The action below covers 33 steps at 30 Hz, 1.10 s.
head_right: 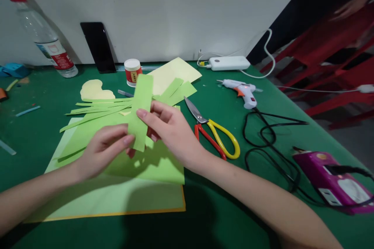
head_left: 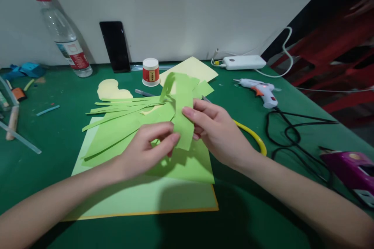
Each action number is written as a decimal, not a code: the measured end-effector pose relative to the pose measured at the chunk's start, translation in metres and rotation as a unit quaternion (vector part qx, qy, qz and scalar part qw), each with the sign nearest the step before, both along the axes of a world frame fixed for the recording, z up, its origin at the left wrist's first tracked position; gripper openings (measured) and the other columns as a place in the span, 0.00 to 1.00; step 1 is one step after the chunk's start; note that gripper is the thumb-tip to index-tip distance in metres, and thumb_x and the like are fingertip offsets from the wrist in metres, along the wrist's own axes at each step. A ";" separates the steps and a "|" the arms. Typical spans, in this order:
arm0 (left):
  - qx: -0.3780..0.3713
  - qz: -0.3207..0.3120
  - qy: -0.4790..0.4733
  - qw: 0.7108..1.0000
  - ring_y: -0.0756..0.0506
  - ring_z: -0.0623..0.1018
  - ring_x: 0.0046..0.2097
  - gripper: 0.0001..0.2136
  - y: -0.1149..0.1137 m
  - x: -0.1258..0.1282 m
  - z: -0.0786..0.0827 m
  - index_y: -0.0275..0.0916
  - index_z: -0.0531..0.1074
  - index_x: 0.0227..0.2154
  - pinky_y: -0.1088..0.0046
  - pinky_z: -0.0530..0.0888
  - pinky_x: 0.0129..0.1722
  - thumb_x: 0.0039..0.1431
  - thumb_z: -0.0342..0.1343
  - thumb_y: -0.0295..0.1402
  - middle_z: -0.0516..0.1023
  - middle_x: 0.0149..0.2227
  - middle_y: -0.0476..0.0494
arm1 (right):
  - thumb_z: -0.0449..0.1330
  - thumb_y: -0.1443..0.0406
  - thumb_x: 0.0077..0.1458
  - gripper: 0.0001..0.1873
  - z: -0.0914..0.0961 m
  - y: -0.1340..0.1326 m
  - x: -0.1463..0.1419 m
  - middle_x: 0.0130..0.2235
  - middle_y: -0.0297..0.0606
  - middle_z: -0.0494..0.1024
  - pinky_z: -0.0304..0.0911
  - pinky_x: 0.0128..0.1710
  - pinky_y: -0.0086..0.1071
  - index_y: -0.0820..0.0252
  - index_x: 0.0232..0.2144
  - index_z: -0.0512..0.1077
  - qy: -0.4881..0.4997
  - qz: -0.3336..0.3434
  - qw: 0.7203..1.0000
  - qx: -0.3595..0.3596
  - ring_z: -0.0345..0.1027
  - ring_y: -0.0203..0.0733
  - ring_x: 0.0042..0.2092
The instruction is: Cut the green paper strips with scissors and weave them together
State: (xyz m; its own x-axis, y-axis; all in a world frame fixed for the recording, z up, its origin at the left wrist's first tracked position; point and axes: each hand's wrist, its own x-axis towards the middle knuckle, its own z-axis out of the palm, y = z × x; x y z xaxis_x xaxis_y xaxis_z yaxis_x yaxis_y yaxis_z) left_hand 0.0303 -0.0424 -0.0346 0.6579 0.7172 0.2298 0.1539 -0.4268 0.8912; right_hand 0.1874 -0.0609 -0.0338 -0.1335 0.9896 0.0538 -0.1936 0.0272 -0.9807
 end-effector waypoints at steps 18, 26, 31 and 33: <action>0.318 0.189 -0.097 0.924 0.51 0.75 0.29 0.14 0.017 -0.020 0.020 0.45 0.77 0.35 0.76 0.72 0.27 0.44 0.64 0.26 0.80 0.30 0.51 | 0.65 0.65 0.41 0.05 0.008 -0.002 0.000 0.18 0.27 0.64 0.53 0.18 0.26 0.59 0.21 0.71 0.047 -0.091 0.995 0.019 0.52 0.28 0.19; 0.345 0.186 -0.081 0.916 0.47 0.74 0.36 0.08 0.027 -0.025 0.025 0.49 0.77 0.29 0.67 0.72 0.35 0.47 0.62 0.27 0.75 0.33 0.49 | 0.60 0.60 0.49 0.16 0.011 -0.013 -0.003 0.13 0.28 0.58 0.46 0.14 0.26 0.59 0.14 0.70 -0.264 -0.015 0.955 0.134 0.48 0.27 0.16; 0.421 0.114 -0.045 0.899 0.47 0.73 0.32 0.08 0.025 -0.024 0.029 0.48 0.76 0.28 0.63 0.70 0.38 0.47 0.62 0.27 0.76 0.29 0.50 | 0.63 0.69 0.47 0.05 0.020 -0.022 -0.001 0.20 0.33 0.71 0.58 0.22 0.29 0.54 0.23 0.73 -0.417 -0.218 0.733 0.491 0.61 0.33 0.22; 0.448 0.099 -0.020 0.888 0.48 0.72 0.30 0.06 0.022 -0.023 0.031 0.49 0.76 0.27 0.61 0.70 0.40 0.47 0.62 0.28 0.76 0.27 0.51 | 0.62 0.70 0.47 0.06 0.021 -0.021 0.002 0.25 0.36 0.73 0.60 0.25 0.31 0.54 0.30 0.74 -0.442 -0.242 0.699 0.508 0.63 0.35 0.26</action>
State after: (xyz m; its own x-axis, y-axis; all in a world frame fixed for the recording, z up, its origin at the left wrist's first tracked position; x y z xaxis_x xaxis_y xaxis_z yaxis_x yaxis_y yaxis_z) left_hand 0.0072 -0.0208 -0.0038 0.5171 0.3354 0.7875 0.2817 -0.9355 0.2134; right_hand 0.1893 -0.0818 -0.0125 -0.2212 0.4419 0.8694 0.7489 0.6480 -0.1388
